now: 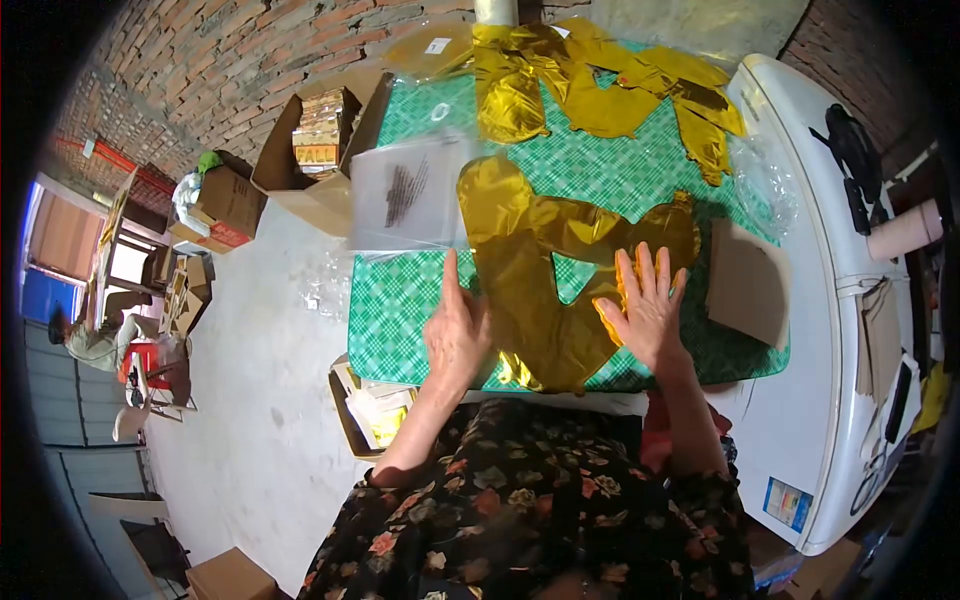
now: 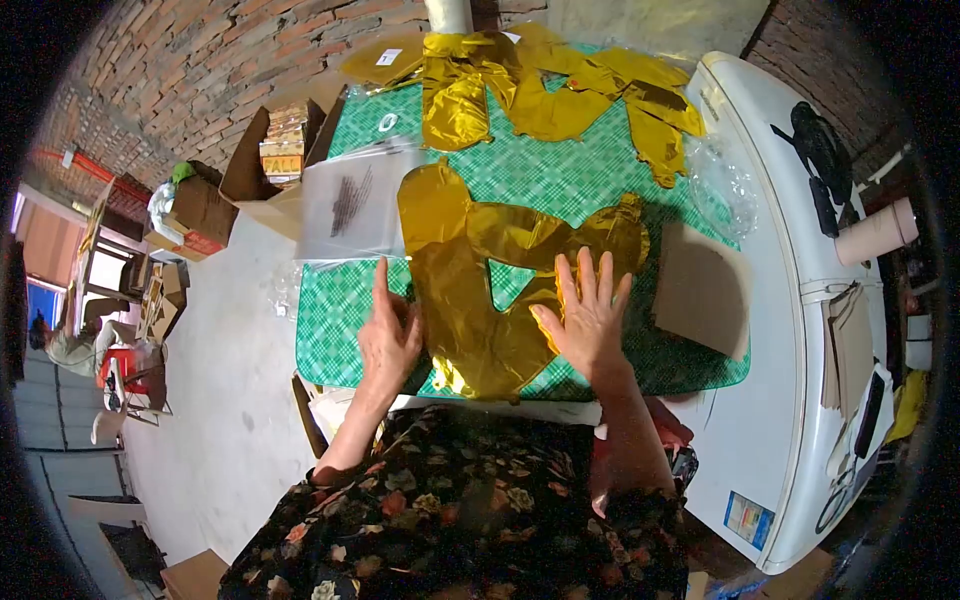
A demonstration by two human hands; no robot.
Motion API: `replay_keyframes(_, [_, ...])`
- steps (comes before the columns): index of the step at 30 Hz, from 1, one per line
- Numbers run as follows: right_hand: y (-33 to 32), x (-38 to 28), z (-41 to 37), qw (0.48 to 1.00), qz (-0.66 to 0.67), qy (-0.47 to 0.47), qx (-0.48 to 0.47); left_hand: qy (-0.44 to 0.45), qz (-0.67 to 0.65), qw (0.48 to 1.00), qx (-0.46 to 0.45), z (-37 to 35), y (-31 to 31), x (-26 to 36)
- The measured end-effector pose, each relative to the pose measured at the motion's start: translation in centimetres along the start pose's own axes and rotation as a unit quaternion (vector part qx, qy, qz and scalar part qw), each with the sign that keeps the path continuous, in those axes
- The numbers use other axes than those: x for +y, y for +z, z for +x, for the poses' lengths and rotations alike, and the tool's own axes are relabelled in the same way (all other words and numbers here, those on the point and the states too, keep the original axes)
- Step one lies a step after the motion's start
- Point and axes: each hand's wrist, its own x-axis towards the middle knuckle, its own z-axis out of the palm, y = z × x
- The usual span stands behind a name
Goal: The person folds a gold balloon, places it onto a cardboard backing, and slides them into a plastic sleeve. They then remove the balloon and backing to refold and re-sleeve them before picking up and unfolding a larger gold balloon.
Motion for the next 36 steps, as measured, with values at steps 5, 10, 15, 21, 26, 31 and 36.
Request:
replay_keyframes(5, [0.5, 0.3, 0.1, 1.000, -0.005, -0.017, 0.020, 0.159, 0.121, 0.980, 0.015, 2.2, -0.4, 1.2])
replay_keyframes(10, [0.4, 0.4, 0.4, 1.000, 0.014, -0.019, 0.010, 0.284, 0.186, 0.938, -0.075, 4.2, 4.3, 0.9])
replay_keyframes(15, [-0.7, 1.9, -0.9, 0.998, 0.032, -0.008, 0.043, 0.274, 0.244, 0.926, -0.086, 5.0, 6.2, -0.4])
replay_keyframes(21, [-3.2, 0.9, -5.3, 0.997, 0.058, -0.051, 0.019, 0.278, 0.240, 0.927, -0.078, 4.9, 6.1, -0.4])
replay_keyframes(26, [-5.6, -0.3, -11.9, 0.966, 0.185, -0.178, -0.037, 0.284, 0.233, 0.927, -0.071, 4.9, 6.3, -0.7])
replay_keyframes(31, [-8.9, 1.3, -10.8, 0.967, 0.205, -0.118, 0.091, 0.261, 0.248, 0.928, -0.100, 4.8, 6.1, -0.4])
replay_keyframes(36, [-8.2, -0.6, -4.2, 0.943, 0.245, -0.109, 0.196, 0.260, 0.254, 0.926, -0.102, 4.7, 5.9, -0.1])
